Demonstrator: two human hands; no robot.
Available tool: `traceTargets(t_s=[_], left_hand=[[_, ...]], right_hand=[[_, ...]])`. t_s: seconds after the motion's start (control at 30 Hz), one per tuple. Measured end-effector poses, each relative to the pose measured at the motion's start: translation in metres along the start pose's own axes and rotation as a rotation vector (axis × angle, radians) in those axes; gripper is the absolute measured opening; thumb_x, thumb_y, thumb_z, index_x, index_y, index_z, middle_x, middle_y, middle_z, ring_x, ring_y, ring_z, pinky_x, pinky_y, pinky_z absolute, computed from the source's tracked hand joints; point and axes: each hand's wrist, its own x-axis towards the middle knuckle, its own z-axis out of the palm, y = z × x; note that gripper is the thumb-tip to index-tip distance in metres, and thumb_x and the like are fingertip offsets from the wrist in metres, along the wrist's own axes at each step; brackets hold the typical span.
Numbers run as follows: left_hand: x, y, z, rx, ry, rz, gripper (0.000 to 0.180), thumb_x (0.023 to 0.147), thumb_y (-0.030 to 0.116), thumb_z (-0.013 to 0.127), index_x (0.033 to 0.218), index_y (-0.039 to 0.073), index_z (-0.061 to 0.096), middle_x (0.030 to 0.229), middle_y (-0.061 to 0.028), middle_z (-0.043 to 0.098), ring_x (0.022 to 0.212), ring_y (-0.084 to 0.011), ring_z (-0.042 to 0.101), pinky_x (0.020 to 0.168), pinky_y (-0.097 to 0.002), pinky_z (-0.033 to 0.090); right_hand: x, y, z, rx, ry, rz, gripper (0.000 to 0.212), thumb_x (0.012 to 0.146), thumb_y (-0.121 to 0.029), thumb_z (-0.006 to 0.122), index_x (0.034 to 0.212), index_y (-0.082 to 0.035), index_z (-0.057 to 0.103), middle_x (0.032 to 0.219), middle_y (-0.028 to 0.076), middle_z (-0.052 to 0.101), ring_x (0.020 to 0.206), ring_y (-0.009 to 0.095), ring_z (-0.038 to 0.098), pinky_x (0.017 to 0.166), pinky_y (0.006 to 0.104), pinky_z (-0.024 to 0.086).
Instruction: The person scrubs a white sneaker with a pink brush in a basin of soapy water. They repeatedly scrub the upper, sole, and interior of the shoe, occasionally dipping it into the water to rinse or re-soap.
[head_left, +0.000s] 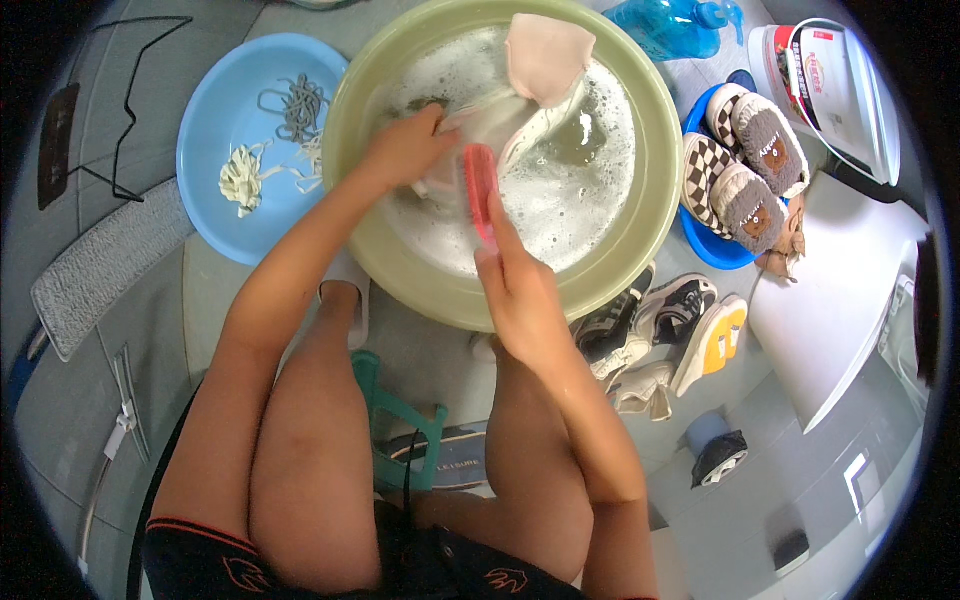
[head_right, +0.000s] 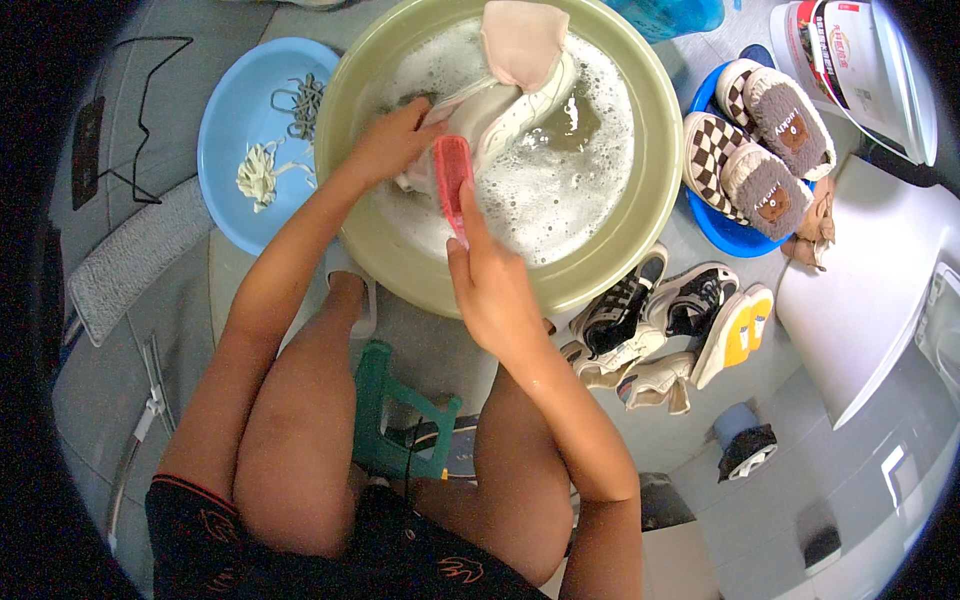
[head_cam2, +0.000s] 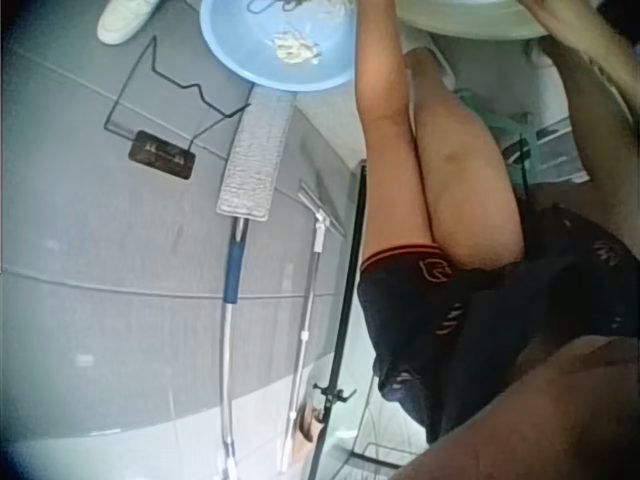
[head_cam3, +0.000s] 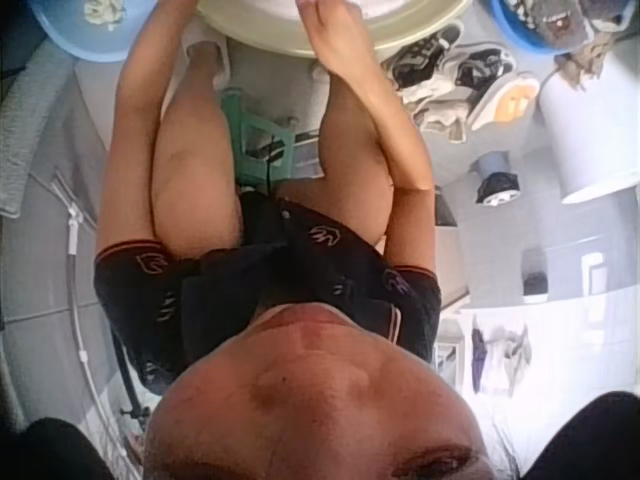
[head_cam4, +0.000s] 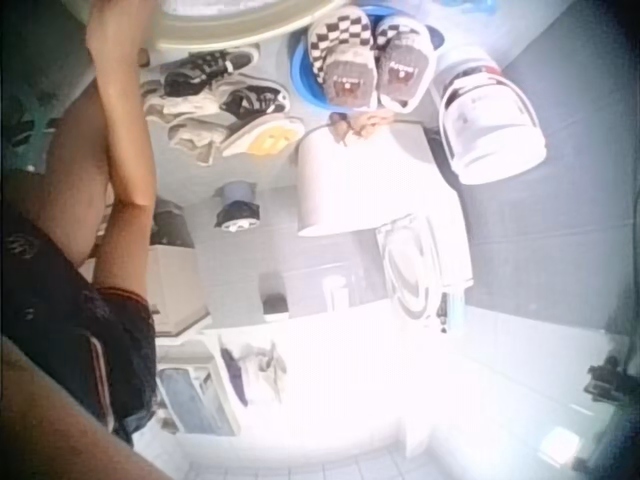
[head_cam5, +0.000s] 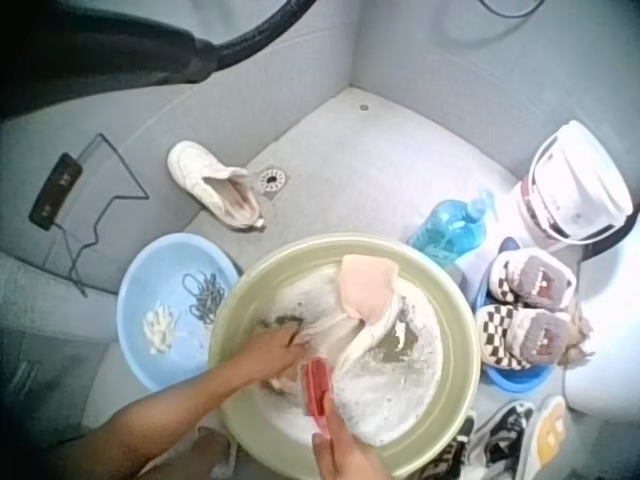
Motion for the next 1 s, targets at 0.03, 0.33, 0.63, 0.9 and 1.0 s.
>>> traceTargets(t_s=[0.03,0.33,0.63,0.9,1.0], left_hand=[[0.003,-0.007,0.009,-0.045,0.01,0.007,0.057,0.085,0.045,0.062,0.114,-0.004,0.053,0.109,-0.0302,0.063,0.101,-0.0438,0.063,0.088,-0.0453,0.048],[-0.013,0.003,0.045,-0.544,0.101,-0.057,0.074,0.087,0.051,0.061,0.124,-0.013,0.052,0.123,-0.0256,0.059,0.111,-0.0325,0.061,0.094,-0.0374,0.046],[-0.036,0.019,0.047,-0.635,0.076,-0.022,0.07,0.088,0.049,0.059,0.124,-0.011,0.052,0.113,-0.0257,0.064,0.107,-0.0334,0.063,0.093,-0.0398,0.046],[-0.034,0.004,0.065,-0.651,0.001,-0.065,0.06,0.084,0.032,0.059,0.129,-0.006,0.048,0.116,-0.0269,0.062,0.108,-0.0379,0.061,0.094,-0.041,0.045],[-0.043,0.008,0.076,-0.56,0.084,0.043,0.053,0.087,0.027,0.057,0.13,-0.003,0.049,0.116,-0.0253,0.062,0.109,-0.0379,0.061,0.093,-0.0409,0.045]], right_hand=[[0.003,0.007,0.002,-0.032,0.016,-0.004,0.062,0.093,-0.008,0.055,0.15,-0.008,0.032,0.085,0.031,0.062,0.08,0.049,0.063,0.075,0.0495,0.05],[-0.006,0.002,-0.035,-0.148,0.059,0.049,0.071,0.08,0.0,0.056,0.148,-0.013,0.04,0.077,0.024,0.062,0.076,0.042,0.064,0.074,0.0468,0.051],[-0.004,-0.026,-0.042,-0.609,0.147,-0.007,0.044,0.091,-0.018,0.058,0.135,-0.02,0.056,0.068,0.018,0.064,0.063,0.037,0.066,0.058,0.0475,0.053],[0.047,-0.026,-0.025,-0.58,-0.04,0.104,0.035,0.089,-0.015,0.055,0.123,-0.01,0.061,0.075,0.025,0.065,0.075,0.043,0.066,0.071,0.0514,0.052],[0.066,-0.015,-0.02,-0.585,0.009,0.046,0.027,0.088,-0.015,0.055,0.113,-0.005,0.062,0.077,0.025,0.066,0.076,0.043,0.066,0.071,0.0513,0.052]])
